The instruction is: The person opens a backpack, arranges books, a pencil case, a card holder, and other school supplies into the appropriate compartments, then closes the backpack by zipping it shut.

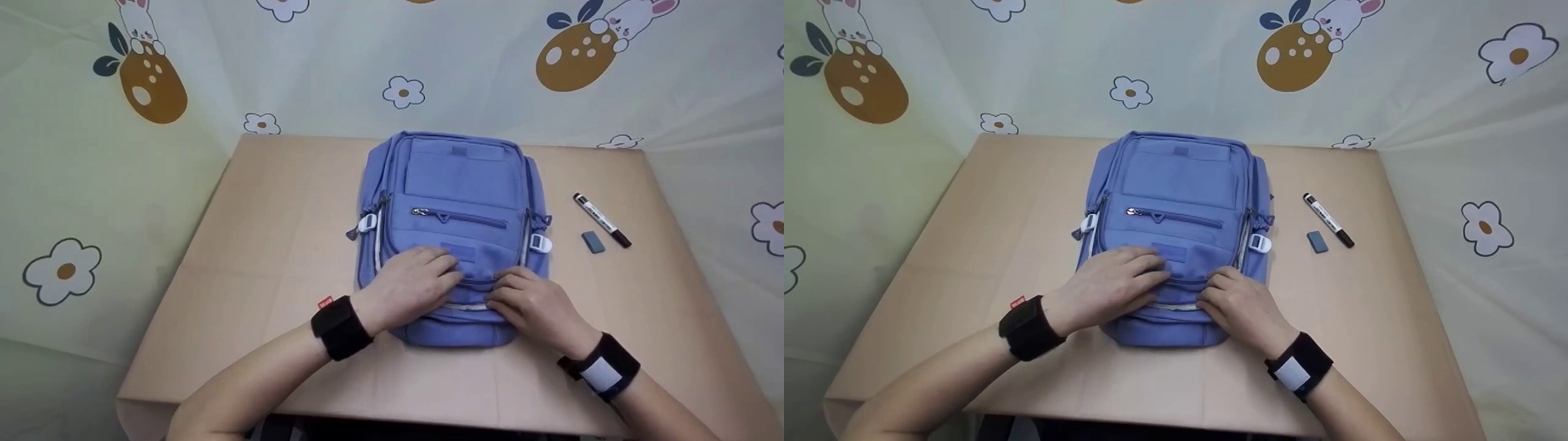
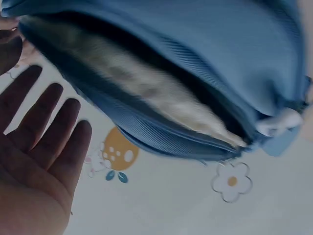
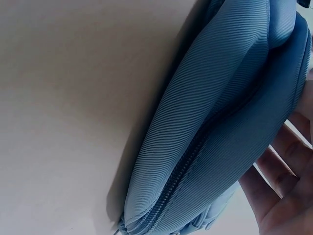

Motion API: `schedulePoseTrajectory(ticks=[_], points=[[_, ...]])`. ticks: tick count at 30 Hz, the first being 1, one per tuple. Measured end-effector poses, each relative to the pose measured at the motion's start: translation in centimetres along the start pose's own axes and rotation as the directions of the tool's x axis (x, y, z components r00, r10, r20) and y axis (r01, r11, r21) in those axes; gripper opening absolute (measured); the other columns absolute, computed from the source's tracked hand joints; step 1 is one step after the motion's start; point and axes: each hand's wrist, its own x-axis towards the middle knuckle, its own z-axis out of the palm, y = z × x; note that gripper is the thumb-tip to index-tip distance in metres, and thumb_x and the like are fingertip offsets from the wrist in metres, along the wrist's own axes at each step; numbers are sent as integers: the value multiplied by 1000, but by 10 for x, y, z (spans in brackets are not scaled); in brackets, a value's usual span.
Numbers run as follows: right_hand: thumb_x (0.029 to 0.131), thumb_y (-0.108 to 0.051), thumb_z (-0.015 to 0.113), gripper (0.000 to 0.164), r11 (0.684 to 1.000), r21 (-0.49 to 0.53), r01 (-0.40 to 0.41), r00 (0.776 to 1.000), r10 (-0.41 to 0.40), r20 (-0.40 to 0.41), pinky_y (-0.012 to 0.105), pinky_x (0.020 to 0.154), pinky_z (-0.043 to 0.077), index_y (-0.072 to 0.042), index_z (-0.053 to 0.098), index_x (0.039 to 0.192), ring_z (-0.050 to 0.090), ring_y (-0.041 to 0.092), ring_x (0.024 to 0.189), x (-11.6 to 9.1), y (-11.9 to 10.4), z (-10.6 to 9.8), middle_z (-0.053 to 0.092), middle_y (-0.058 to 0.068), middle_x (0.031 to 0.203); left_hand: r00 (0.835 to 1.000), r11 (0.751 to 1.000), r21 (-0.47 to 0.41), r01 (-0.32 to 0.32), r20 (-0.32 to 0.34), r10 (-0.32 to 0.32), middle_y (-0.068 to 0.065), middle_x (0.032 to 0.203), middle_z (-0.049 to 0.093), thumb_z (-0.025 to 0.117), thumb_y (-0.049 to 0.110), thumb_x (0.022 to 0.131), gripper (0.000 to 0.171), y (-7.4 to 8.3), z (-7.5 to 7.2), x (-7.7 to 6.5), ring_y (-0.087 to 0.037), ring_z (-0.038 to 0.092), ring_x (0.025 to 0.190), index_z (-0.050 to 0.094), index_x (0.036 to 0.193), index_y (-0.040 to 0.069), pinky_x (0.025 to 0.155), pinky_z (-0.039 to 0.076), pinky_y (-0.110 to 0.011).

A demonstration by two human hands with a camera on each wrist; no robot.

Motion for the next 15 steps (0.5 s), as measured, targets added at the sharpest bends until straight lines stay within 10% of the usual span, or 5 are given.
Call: schedulePoseTrajectory(ticks=[4, 8, 11, 15], points=[[88, -17, 81, 6, 1000, -2, -25, 999, 25, 36, 38, 84, 57, -17, 79, 93, 65, 21, 104, 1, 0, 0, 72, -5, 98, 979, 997, 28, 73, 188, -77, -10, 155, 47, 70, 42, 94, 66, 6, 2, 29, -29, 40, 145, 52, 150, 13, 119, 30, -45], [89, -19, 80, 6, 999, 33, -38, 998, 36, 57, 36, 86, 55, -19, 79, 94, 64, 19, 105, 3, 1, -2, 71, -7, 99, 910, 982, 50, 184, 368, -189, -12, 167, 25, 72, 57, 89, 94, 3, 8, 46, -32, 23, 153, 32, 161, 12, 122, 21, -51], [88, -14, 81, 9, 992, 120, -42, 999, 41, 16, 29, 85, 54, -17, 78, 97, 65, 16, 99, 3, 7, -8, 71, -8, 99, 882, 971, 34, 236, 411, -229, -14, 167, 23, 74, 58, 87, 98, 0, 14, 49, -33, 24, 152, 30, 161, 10, 121, 23, -51], [88, -5, 79, 14, 969, 176, -173, 977, 191, -93, 19, 85, 51, -11, 78, 101, 69, 16, 91, 7, 31, -28, 74, -3, 100, 886, 969, 14, 248, 402, -232, -15, 166, 27, 75, 58, 86, 98, -1, 17, 51, -34, 28, 151, 33, 160, 9, 120, 25, -51]])
